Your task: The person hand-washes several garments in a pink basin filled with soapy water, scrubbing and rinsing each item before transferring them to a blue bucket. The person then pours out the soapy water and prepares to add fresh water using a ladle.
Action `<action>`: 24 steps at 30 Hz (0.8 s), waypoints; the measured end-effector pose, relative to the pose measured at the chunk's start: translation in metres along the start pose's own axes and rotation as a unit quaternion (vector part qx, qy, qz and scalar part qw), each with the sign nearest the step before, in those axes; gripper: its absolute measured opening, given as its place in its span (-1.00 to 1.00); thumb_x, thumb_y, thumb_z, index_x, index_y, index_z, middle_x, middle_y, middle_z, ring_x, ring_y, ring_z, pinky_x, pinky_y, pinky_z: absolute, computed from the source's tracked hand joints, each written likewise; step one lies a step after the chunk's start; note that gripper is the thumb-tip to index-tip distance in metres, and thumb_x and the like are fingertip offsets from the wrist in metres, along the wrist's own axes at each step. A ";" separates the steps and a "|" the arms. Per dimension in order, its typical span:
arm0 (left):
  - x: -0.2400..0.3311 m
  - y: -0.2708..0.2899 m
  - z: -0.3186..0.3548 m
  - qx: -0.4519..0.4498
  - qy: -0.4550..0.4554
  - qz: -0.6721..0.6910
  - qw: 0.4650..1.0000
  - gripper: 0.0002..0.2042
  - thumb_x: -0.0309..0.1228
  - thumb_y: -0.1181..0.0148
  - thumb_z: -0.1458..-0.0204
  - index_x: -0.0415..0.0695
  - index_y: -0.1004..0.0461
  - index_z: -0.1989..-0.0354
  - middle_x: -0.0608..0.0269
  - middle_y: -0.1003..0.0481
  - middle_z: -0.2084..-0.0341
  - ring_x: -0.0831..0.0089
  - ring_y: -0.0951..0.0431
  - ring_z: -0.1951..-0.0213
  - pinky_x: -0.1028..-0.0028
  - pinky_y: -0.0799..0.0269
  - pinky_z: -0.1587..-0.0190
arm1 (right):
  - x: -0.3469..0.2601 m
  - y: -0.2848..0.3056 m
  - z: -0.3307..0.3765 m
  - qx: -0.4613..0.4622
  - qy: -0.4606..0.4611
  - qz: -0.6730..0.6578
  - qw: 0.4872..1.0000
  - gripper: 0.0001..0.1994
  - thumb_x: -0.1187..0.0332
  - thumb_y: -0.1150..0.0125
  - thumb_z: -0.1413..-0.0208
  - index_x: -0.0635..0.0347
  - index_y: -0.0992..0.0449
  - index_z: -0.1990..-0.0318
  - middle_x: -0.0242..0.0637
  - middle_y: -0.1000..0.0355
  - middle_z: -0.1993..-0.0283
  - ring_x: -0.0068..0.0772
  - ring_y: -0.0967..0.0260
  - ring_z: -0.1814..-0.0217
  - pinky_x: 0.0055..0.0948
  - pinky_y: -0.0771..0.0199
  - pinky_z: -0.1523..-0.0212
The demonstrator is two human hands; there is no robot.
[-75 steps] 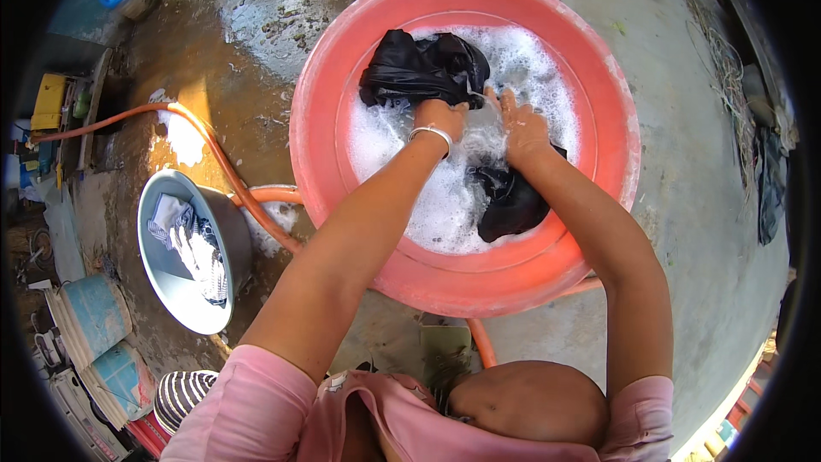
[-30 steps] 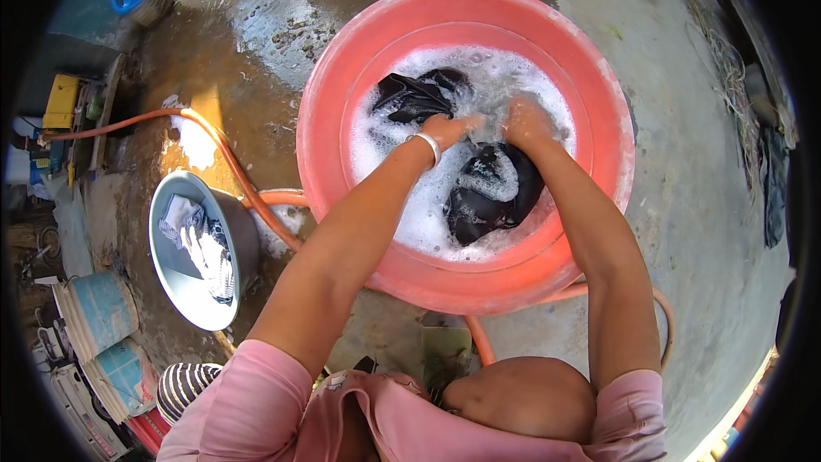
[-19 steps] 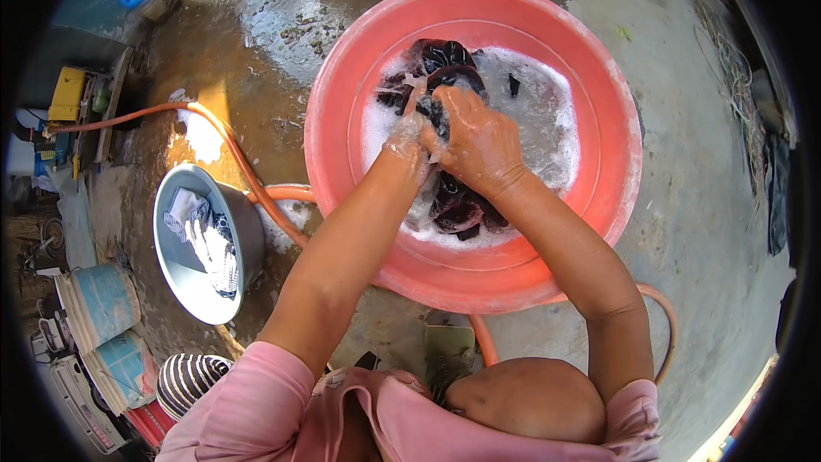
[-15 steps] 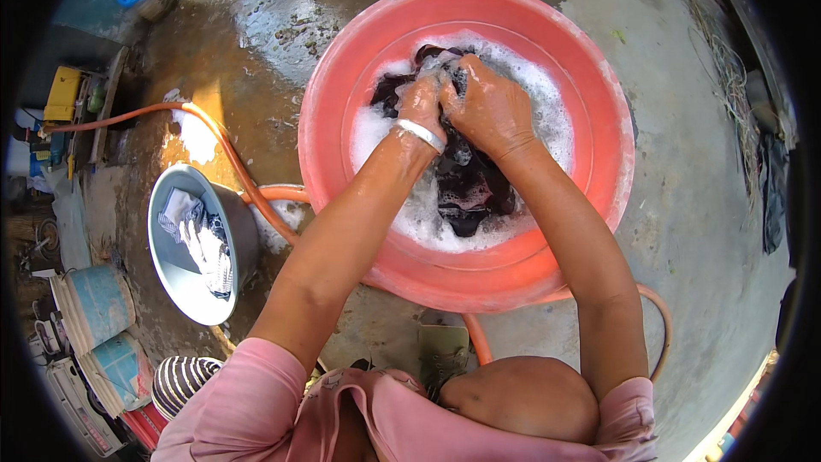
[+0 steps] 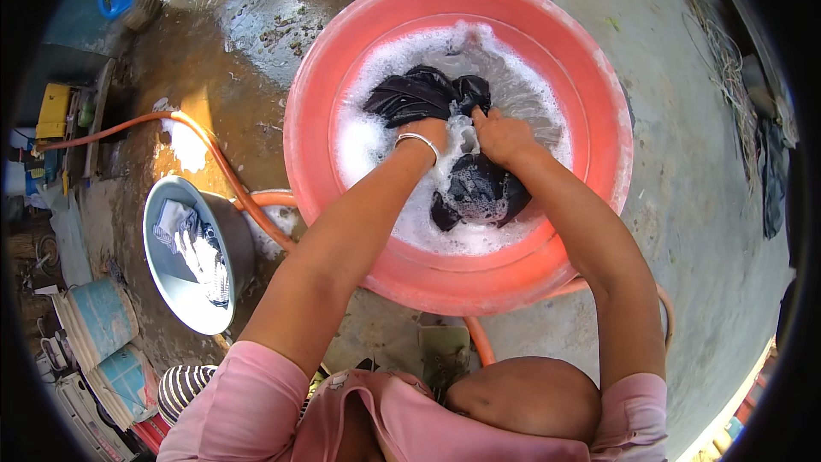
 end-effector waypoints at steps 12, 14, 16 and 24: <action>0.031 0.012 0.013 -0.220 -0.123 0.869 0.426 -0.55 0.00 0.02 -0.15 0.03 -0.33 -0.13 0.18 -0.37 -0.07 0.21 -0.35 -0.10 0.25 -0.27 -0.17 | -0.095 0.093 0.110 0.304 0.146 -0.275 0.901 -0.44 0.32 -0.18 0.05 0.09 -0.21 -0.17 -0.06 -0.37 0.15 0.00 -0.41 0.19 -0.15 -0.48 0.20; 0.026 0.019 -0.013 -0.280 -0.219 0.848 0.393 -0.65 -0.15 0.07 -0.20 -0.10 -0.40 -0.01 0.17 -0.47 0.08 0.26 -0.48 0.05 0.37 -0.43 -0.04 | -0.113 0.089 0.121 0.334 0.168 -0.217 0.902 -0.45 0.27 -0.22 0.06 0.11 -0.25 -0.13 -0.09 -0.36 0.19 -0.06 -0.43 0.28 -0.21 -0.51 0.33; 0.019 0.035 0.017 -0.097 -0.103 0.860 0.490 -0.69 -0.19 0.07 -0.19 -0.10 -0.44 0.05 0.20 -0.51 0.18 0.29 -0.50 0.15 0.36 -0.47 0.07 | -0.105 0.107 0.117 0.406 0.161 -0.157 0.886 -0.62 0.20 -0.25 0.05 0.12 -0.41 0.07 -0.15 -0.41 0.27 -0.11 -0.46 0.40 -0.25 -0.51 0.44; 0.036 0.047 0.038 0.016 0.030 0.830 0.557 -0.71 -0.25 -0.16 -0.01 -0.24 -0.51 0.23 0.24 -0.51 0.30 0.45 -0.48 0.31 0.38 -0.41 0.19 | -0.008 0.120 0.046 0.342 0.027 -0.279 0.897 -0.64 0.03 -0.01 -0.14 0.18 -0.43 0.23 0.11 -0.48 0.32 0.12 -0.45 0.26 -0.04 -0.43 0.22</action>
Point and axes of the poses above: each hand's wrist, its own z-axis away from the middle knuckle, its own y-axis out of the back of the hand, x = y × z, the point moved 7 cm from there along -z, towards the middle knuckle
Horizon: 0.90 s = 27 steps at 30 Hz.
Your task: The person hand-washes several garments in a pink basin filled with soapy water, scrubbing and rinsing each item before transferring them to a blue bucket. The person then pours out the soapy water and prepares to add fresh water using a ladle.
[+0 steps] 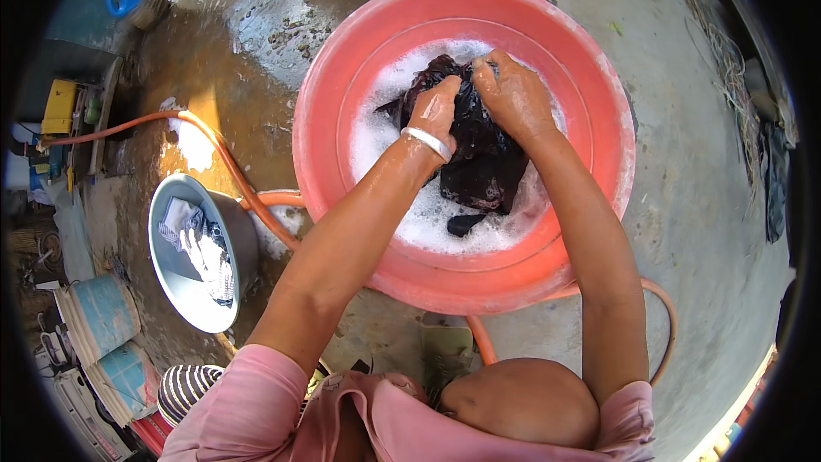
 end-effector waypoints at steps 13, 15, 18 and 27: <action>-0.040 0.064 -0.052 -0.025 -0.088 -0.790 0.606 -0.54 -0.16 0.13 -0.15 -0.32 -0.48 0.03 -0.23 -0.41 -0.02 -0.09 -0.41 -0.08 0.13 -0.26 -0.14 | 0.075 -0.096 0.038 -0.298 0.002 0.231 0.926 -0.39 0.32 -0.18 0.07 0.04 -0.23 -0.23 -0.01 -0.36 -0.05 0.12 -0.37 -0.04 -0.09 -0.40 -0.04; -0.056 0.040 -0.043 -0.101 0.049 -0.789 0.604 -0.42 -0.04 -0.04 -0.02 -0.35 -0.43 -0.02 -0.29 -0.38 -0.03 -0.08 -0.39 -0.10 0.17 -0.26 -0.16 | 0.102 -0.088 0.037 -0.352 -0.053 0.218 0.909 -0.45 0.40 -0.11 0.09 0.07 -0.31 -0.17 0.00 -0.44 0.04 0.09 -0.40 0.00 -0.11 -0.40 -0.01; -0.054 0.045 -0.057 -0.031 0.034 -0.413 0.909 -0.28 0.14 -0.26 0.11 -0.27 -0.44 -0.06 0.05 -0.42 -0.07 0.15 -0.41 -0.09 0.21 -0.29 -0.13 | 0.121 -0.065 0.010 -0.184 -0.099 0.101 0.973 -0.47 0.33 -0.09 0.05 0.07 -0.29 -0.17 0.07 -0.44 0.05 0.12 -0.40 0.01 -0.09 -0.39 -0.02; -0.005 0.004 -0.016 -0.198 0.139 0.181 0.953 -0.72 -0.12 -0.01 -0.15 -0.07 -0.47 0.25 0.12 -0.54 0.30 0.28 -0.52 0.23 0.12 -0.47 0.13 | -0.099 -0.018 0.086 -0.002 0.171 0.011 0.985 -0.49 0.19 -0.26 0.07 0.09 -0.32 -0.06 -0.07 -0.36 0.24 -0.08 -0.46 0.40 -0.21 -0.52 0.44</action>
Point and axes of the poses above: each hand's wrist, its own z-axis away from the middle knuckle, its own y-axis out of the back of the hand, x = y × z, the point moved 7 cm from there along -z, towards the middle knuckle
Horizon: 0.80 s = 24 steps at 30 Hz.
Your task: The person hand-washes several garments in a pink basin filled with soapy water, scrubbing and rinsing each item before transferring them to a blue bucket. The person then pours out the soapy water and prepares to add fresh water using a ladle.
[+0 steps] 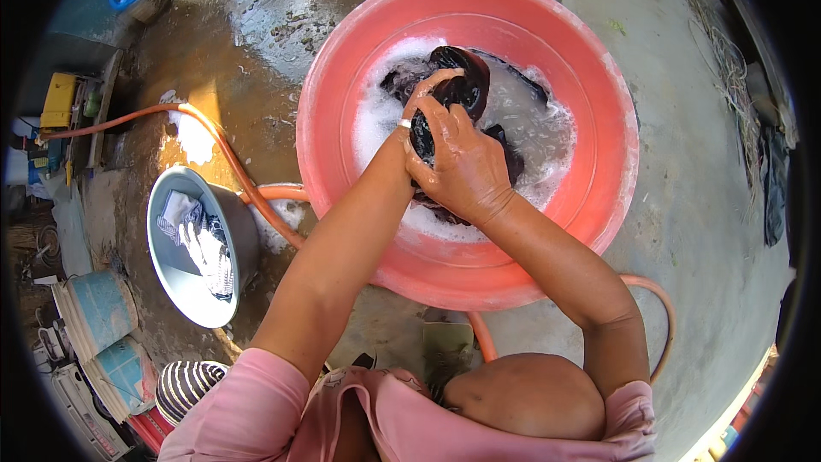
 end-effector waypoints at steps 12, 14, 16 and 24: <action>0.007 -0.043 0.018 0.087 -0.142 -0.205 0.965 -0.82 -0.52 -0.03 -0.04 -0.22 -0.52 0.21 0.24 -0.53 0.38 0.44 -0.56 0.36 0.42 -0.54 0.25 | 0.134 0.016 -0.013 -0.090 -0.287 -0.446 0.843 -0.75 0.17 -0.11 -0.15 0.16 -0.48 0.20 -0.30 -0.46 0.26 -0.44 -0.43 0.17 -0.40 -0.41 0.11; 0.031 -0.036 0.016 0.004 -0.306 -0.440 0.844 -0.85 -0.53 -0.08 -0.02 -0.25 -0.55 0.28 0.28 -0.54 0.38 0.50 -0.55 0.35 0.47 -0.52 0.25 | 0.132 0.019 0.002 -0.139 -0.287 -0.675 0.665 -0.80 0.24 -0.13 -0.17 0.16 -0.50 0.19 -0.44 -0.45 0.19 -0.62 -0.36 0.08 -0.50 -0.39 0.01; 0.029 -0.044 0.022 0.001 -0.278 -0.432 0.858 -0.88 -0.54 -0.10 -0.01 -0.26 -0.56 0.33 0.31 -0.53 0.40 0.55 -0.53 0.36 0.52 -0.48 0.27 | 0.145 0.022 0.011 -0.125 -0.304 -0.682 0.653 -0.74 0.22 -0.17 -0.14 0.19 -0.47 0.12 -0.39 -0.44 0.12 -0.58 -0.33 -0.01 -0.46 -0.37 -0.06; -0.077 -0.023 0.013 0.029 0.101 -0.845 0.525 -0.52 -0.18 -0.05 0.08 -0.33 -0.49 0.08 -0.23 -0.47 0.09 0.01 -0.48 0.02 0.29 -0.37 -0.05 | 0.142 -0.045 0.013 -0.272 -0.365 -0.340 0.823 -0.15 0.08 -0.41 0.11 0.16 -0.09 -0.30 0.02 -0.21 -0.21 -0.20 -0.18 -0.25 -0.29 -0.24 -0.18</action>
Point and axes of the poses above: each hand's wrist, its own z-axis away from the middle knuckle, its own y-axis out of the back of the hand, x = y × z, the point moved 7 cm from there along -z, towards the middle knuckle
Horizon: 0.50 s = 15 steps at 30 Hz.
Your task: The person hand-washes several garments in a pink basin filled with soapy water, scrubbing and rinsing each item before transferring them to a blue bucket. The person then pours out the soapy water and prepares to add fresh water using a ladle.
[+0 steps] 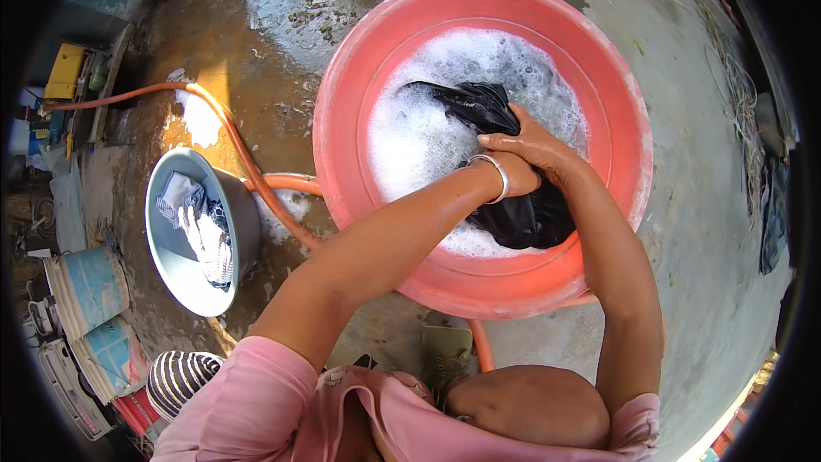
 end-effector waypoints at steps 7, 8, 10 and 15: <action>0.000 0.003 -0.001 -0.007 -0.058 0.148 0.987 -0.19 0.05 -0.18 0.12 -0.51 -0.26 -0.09 -0.27 -0.37 -0.04 0.04 -0.42 -0.06 0.27 -0.29 -0.09 | 0.045 0.051 -0.030 0.205 -0.081 -0.096 0.971 -0.44 0.56 -0.15 0.10 0.31 -0.26 -0.17 -0.14 -0.41 0.25 -0.38 -0.39 0.30 -0.37 -0.43 0.34; -0.020 0.010 -0.018 0.123 -0.069 0.228 0.963 -0.26 0.01 -0.21 0.11 -0.44 -0.31 -0.06 -0.18 -0.37 -0.07 0.10 -0.39 -0.10 0.35 -0.28 -0.11 | 0.037 0.063 -0.038 0.236 -0.001 -0.145 0.961 -0.49 0.58 -0.10 0.07 0.28 -0.30 -0.14 -0.13 -0.40 0.26 -0.38 -0.39 0.33 -0.39 -0.42 0.39; -0.040 0.040 -0.002 0.135 0.009 0.532 0.836 -0.36 0.00 -0.14 0.01 -0.19 -0.31 -0.17 -0.08 -0.34 -0.11 0.14 -0.22 -0.25 0.15 -0.23 -0.18 | 0.022 0.078 -0.028 0.292 0.091 -0.233 0.923 -0.53 0.62 0.03 0.03 0.23 -0.33 -0.12 -0.15 -0.40 0.27 -0.39 -0.38 0.37 -0.44 -0.40 0.44; -0.075 0.050 -0.004 0.169 -0.002 0.749 0.640 -0.21 0.41 0.14 0.04 -0.04 -0.37 -0.10 0.02 -0.42 0.00 0.18 -0.45 -0.04 0.11 -0.41 -0.04 | -0.080 -0.022 0.027 0.211 0.290 -0.087 0.930 -0.50 0.61 -0.02 0.14 0.13 -0.38 -0.08 -0.18 -0.44 0.21 -0.36 -0.40 0.27 -0.42 -0.42 0.23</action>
Point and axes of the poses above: each hand's wrist, its own z-axis away from the middle knuckle, its own y-axis out of the back of the hand, x = y × z, the point moved 7 cm from there along -z, towards the middle knuckle
